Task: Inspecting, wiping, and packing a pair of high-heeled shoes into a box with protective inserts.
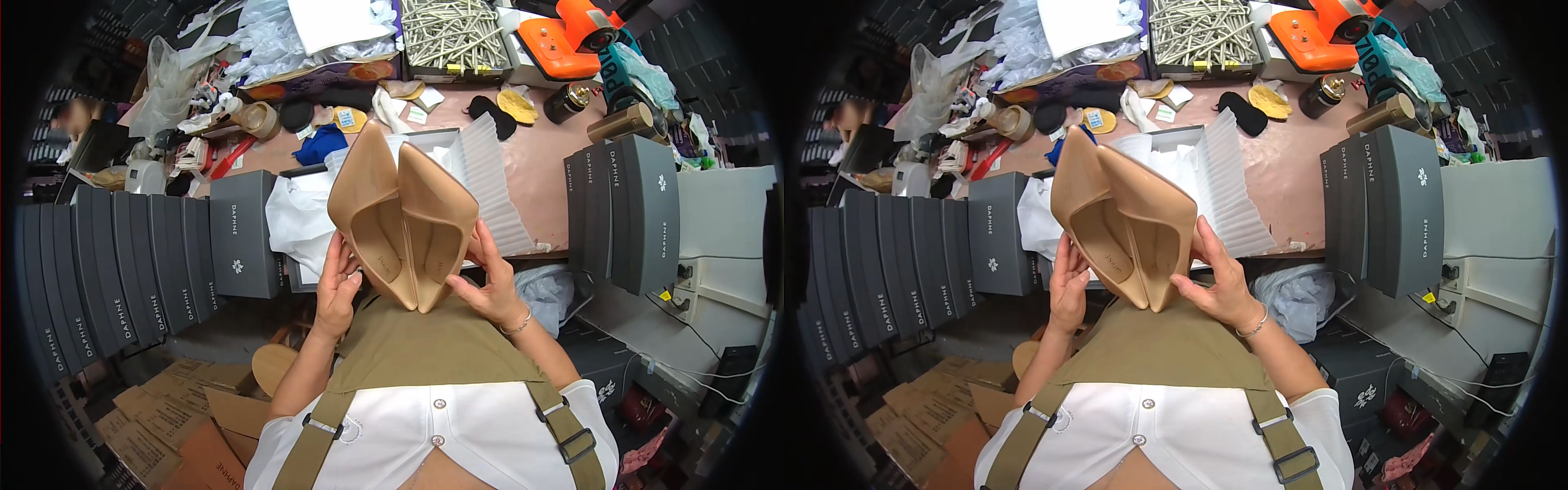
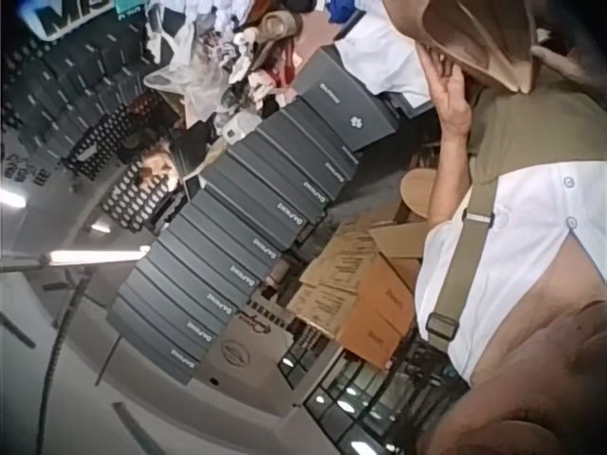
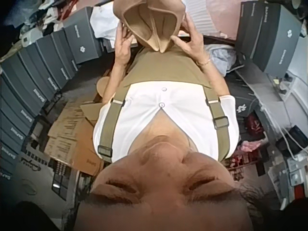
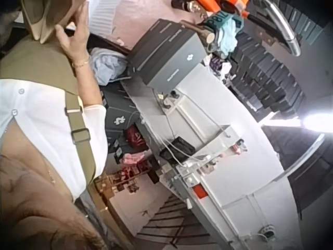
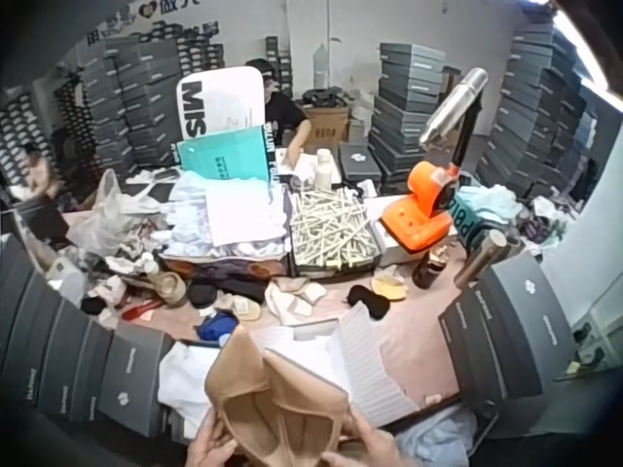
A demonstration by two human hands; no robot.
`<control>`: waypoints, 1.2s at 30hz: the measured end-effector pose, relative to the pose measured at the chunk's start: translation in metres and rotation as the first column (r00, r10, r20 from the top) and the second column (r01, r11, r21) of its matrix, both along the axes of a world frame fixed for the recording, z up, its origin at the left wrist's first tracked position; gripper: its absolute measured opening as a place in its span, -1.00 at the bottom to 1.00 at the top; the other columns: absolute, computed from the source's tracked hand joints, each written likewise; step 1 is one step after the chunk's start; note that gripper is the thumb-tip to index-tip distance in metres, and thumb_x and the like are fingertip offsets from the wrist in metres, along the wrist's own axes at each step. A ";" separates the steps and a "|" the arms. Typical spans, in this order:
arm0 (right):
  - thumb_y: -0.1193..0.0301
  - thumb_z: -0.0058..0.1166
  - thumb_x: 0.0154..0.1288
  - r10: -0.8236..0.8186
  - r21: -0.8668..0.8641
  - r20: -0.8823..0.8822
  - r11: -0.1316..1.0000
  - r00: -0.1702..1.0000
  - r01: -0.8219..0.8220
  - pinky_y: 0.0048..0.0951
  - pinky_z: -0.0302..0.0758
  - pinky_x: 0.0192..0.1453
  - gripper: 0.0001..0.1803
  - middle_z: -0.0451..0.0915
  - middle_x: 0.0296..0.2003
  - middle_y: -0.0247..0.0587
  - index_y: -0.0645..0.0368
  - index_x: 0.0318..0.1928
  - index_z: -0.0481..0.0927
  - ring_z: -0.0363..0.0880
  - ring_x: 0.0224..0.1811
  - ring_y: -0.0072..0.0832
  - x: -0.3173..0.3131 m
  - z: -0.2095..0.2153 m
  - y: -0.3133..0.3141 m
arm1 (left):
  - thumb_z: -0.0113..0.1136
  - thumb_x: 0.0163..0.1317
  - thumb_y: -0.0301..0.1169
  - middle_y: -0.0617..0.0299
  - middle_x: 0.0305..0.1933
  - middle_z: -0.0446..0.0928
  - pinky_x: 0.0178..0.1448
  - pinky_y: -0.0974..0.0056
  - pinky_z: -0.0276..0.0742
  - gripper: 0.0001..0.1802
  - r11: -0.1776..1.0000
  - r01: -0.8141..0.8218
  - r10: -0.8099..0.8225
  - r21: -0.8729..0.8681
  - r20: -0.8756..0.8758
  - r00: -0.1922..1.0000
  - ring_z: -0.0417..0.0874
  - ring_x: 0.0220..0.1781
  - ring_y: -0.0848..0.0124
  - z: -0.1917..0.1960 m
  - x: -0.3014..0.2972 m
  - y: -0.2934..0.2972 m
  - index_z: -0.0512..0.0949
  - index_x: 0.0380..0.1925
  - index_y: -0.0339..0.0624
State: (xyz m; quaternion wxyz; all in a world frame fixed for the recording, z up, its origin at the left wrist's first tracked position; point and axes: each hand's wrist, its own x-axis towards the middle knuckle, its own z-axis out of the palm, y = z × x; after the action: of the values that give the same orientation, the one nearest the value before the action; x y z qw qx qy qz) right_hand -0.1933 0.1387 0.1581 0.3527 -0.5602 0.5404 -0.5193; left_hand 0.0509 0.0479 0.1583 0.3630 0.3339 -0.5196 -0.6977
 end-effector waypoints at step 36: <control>0.27 -0.05 0.31 -0.098 0.302 -0.847 0.720 0.522 0.625 -0.15 0.26 0.28 -0.48 0.32 0.20 0.31 0.36 0.18 0.37 0.32 0.24 0.06 -0.185 -0.144 -0.022 | 0.22 0.18 -0.56 -0.04 0.15 0.43 0.13 0.36 0.47 -0.33 0.958 -0.242 0.229 0.153 0.101 0.968 0.54 0.05 0.39 -0.003 -0.038 -0.006 0.16 0.26 -0.48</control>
State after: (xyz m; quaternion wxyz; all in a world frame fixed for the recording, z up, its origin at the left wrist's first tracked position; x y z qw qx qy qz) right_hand -0.3788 0.1169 0.0137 0.1074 -0.4591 0.8767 -0.0955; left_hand 0.0133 0.0421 0.1557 0.3931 0.4504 -0.4312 -0.6757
